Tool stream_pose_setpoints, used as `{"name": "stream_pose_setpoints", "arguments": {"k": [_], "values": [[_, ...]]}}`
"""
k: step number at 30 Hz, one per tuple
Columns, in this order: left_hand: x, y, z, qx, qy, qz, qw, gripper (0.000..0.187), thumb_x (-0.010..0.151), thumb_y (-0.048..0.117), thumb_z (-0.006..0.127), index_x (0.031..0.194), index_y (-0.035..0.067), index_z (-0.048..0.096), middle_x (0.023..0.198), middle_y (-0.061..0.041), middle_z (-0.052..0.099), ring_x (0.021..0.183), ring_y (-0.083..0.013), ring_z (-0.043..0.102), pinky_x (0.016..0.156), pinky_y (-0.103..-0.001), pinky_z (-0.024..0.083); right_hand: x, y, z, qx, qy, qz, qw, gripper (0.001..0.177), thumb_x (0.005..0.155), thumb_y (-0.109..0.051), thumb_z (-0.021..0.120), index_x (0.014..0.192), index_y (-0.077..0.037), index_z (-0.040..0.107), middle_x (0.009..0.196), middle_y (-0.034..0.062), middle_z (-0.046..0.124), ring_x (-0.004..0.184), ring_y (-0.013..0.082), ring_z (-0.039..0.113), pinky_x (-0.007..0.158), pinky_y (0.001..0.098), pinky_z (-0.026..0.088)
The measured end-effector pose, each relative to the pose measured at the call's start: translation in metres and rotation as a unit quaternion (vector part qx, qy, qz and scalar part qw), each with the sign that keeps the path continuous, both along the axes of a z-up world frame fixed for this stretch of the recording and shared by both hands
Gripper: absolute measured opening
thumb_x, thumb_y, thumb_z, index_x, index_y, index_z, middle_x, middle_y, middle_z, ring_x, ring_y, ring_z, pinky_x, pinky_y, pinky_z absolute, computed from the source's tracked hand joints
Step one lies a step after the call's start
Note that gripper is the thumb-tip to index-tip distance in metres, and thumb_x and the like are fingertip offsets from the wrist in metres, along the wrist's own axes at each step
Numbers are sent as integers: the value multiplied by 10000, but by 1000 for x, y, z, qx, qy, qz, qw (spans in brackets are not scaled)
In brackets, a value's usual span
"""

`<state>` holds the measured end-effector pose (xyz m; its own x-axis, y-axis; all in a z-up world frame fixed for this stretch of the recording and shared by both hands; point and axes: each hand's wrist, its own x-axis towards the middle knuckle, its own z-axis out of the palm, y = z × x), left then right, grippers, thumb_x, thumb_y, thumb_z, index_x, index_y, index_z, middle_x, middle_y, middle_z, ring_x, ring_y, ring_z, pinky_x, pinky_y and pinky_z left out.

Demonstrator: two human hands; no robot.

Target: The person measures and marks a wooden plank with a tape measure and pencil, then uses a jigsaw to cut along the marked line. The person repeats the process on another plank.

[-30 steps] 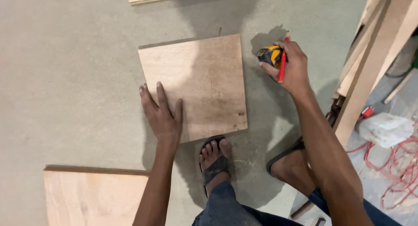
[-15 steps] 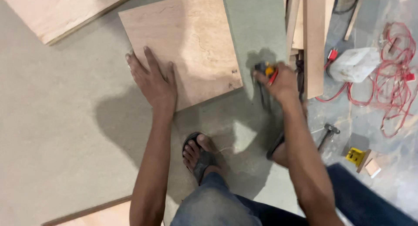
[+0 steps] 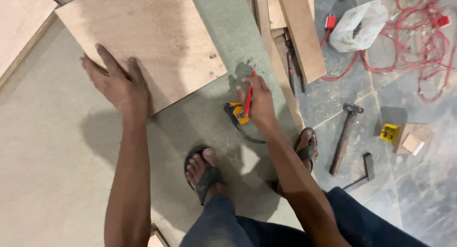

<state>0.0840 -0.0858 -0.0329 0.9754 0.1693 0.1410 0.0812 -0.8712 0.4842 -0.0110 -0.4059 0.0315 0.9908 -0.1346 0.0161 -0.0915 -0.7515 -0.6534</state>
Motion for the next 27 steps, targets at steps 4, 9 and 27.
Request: {"name": "stream_pose_setpoints", "arguments": {"k": [4,9,27], "values": [[15,-15,0,-4,19,-1,1000,720,1160,274,713,1685,64,267,1665,-385,185,1561,-546,208,1285,-597,251,-37,27,-3,-34,-37,61,997,346,908,-208,786,1143,-27,607,1122,205,611,1010,413,622,857,486,529],[39,-37,-4,-3,-10,-33,999,719,1143,272,711,1688,64,290,1679,-357,185,1579,-519,231,1310,-571,279,-57,40,-6,53,-34,95,994,326,941,-154,746,1216,-50,606,1197,178,603,1091,387,622,915,453,535],[-13,-145,48,-179,-12,-291,940,620,851,153,617,1442,3,504,1438,-229,552,1325,-408,498,1111,-485,416,10,47,62,137,-157,-28,978,363,1030,-96,626,1383,-50,557,1472,211,573,1408,391,539,1179,442,453]]}}
